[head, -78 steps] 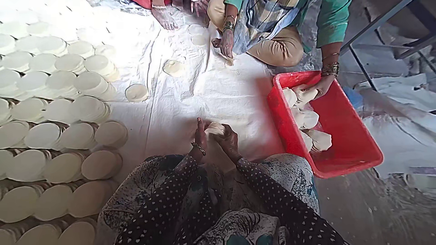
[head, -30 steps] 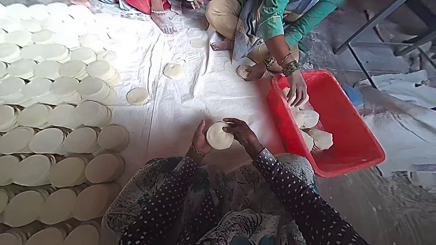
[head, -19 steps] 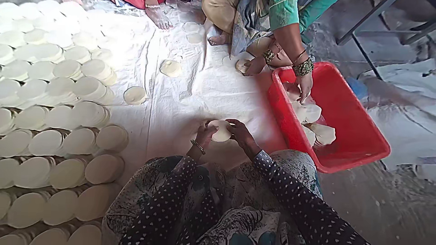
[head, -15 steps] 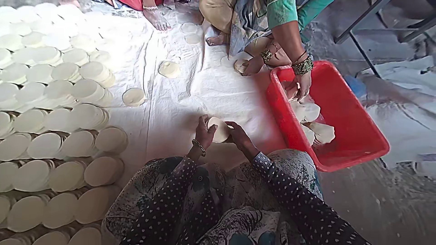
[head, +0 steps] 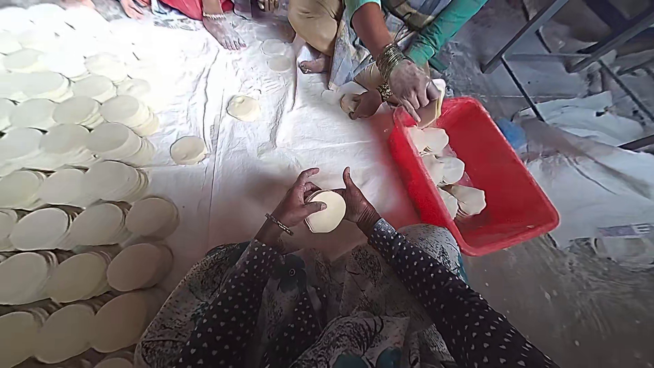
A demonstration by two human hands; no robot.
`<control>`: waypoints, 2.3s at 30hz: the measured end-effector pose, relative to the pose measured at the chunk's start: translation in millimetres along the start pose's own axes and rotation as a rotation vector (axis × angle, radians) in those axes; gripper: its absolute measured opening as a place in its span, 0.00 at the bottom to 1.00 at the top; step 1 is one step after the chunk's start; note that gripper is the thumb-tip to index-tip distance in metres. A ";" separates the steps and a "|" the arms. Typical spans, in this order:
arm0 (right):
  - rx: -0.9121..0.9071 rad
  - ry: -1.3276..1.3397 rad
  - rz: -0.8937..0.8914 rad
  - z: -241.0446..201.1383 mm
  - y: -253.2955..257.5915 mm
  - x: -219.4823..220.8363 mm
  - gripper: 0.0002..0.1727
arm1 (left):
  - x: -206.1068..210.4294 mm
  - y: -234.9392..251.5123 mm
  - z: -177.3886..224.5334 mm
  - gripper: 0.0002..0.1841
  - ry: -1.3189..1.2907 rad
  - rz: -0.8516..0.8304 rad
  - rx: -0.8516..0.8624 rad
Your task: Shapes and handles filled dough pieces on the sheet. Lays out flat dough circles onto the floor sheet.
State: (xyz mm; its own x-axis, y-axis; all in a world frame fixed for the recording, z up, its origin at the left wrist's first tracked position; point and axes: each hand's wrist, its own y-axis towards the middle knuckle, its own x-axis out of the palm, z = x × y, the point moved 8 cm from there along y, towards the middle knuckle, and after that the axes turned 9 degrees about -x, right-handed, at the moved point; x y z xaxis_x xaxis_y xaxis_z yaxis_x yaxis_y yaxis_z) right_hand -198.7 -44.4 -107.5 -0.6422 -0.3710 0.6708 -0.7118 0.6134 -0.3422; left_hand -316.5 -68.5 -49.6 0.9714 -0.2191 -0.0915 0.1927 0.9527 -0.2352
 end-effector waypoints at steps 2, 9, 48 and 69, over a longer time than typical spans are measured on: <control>0.018 0.005 0.081 9.8 -2.5 -13.3 0.54 | -11.0 4.4 -15.0 0.50 0.056 0.098 -0.035; -0.106 -0.966 0.323 -12.6 -0.5 -21.4 0.16 | -14.3 -8.5 -45.7 0.41 0.148 0.290 -0.436; -0.627 -1.270 0.720 6.6 -7.2 -4.1 0.28 | -18.4 2.2 -85.0 0.38 -0.595 0.567 -0.440; -0.407 -1.460 0.575 14.4 9.0 0.9 0.25 | -17.6 6.7 -82.9 0.41 -0.520 0.575 -0.415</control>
State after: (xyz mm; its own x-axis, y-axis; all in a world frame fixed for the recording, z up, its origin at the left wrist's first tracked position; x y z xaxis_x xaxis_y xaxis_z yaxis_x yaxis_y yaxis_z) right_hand -209.7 -49.2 -119.5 -0.6607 -0.2043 -0.7223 -0.3286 0.9439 0.0336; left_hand -343.8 -75.7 -129.8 0.8620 0.4914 0.1246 -0.3139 0.7103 -0.6301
